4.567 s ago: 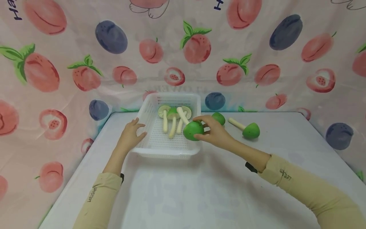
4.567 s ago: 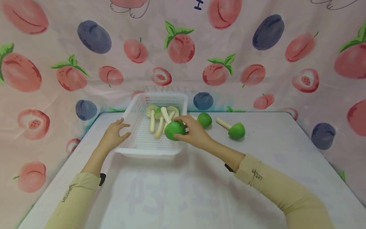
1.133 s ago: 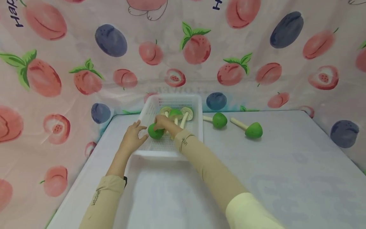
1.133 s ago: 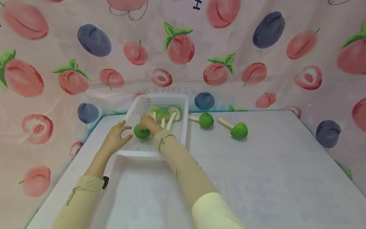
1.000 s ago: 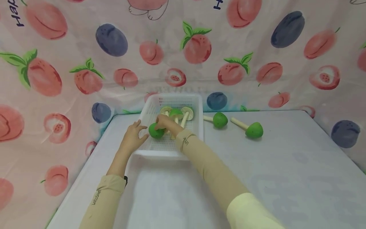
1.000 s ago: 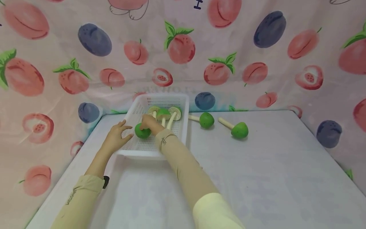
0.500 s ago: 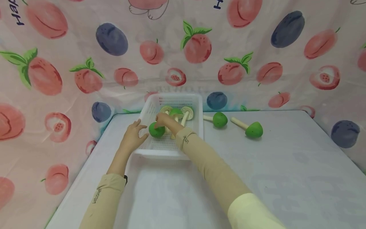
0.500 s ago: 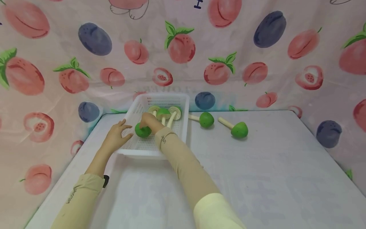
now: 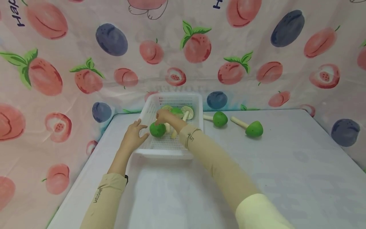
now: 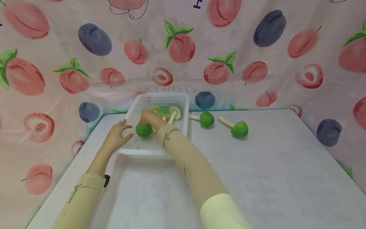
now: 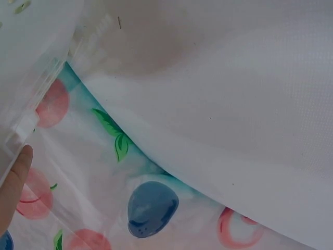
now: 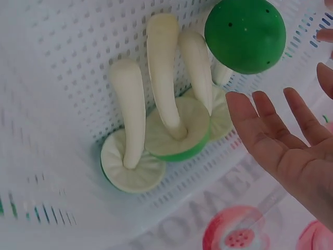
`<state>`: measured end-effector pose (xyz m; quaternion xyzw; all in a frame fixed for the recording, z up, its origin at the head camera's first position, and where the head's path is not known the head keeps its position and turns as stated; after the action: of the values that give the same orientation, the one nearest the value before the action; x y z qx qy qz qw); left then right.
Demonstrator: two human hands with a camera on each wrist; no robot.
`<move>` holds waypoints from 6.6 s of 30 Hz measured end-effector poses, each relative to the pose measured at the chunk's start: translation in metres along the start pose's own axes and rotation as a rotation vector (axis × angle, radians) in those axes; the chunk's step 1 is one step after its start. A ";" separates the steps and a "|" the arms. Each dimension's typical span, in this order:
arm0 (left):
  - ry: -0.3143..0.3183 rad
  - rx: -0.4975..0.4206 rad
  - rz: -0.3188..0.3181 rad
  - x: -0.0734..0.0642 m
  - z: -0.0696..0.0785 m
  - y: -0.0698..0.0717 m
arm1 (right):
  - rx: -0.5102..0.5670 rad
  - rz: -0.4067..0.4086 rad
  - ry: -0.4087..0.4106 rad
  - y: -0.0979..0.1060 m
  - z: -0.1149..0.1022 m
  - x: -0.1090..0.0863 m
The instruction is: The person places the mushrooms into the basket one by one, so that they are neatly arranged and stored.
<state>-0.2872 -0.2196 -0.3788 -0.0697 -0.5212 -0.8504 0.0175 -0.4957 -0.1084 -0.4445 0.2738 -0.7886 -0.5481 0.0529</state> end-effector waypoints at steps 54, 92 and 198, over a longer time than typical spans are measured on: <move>-0.012 0.016 -0.007 0.000 0.000 0.001 | 0.443 0.150 0.202 0.133 0.050 -0.250; -0.010 -0.015 -0.014 0.001 -0.003 -0.004 | 0.393 0.388 0.043 0.074 0.193 -0.253; 0.011 -0.053 -0.010 -0.003 -0.002 0.003 | 0.484 0.616 -0.084 0.068 0.136 -0.293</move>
<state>-0.2839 -0.2231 -0.3781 -0.0628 -0.4987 -0.8644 0.0145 -0.3256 0.1660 -0.3741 0.0064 -0.9417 -0.3155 0.1167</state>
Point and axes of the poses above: each hand's wrist, its own x-axis towards the middle knuckle, its own y-axis out of the back of the hand, z = x × y, the point moved 1 cm from there along x, towards the middle knuckle, and after that the axes turned 4 degrees about y, right-handed, at the moved point
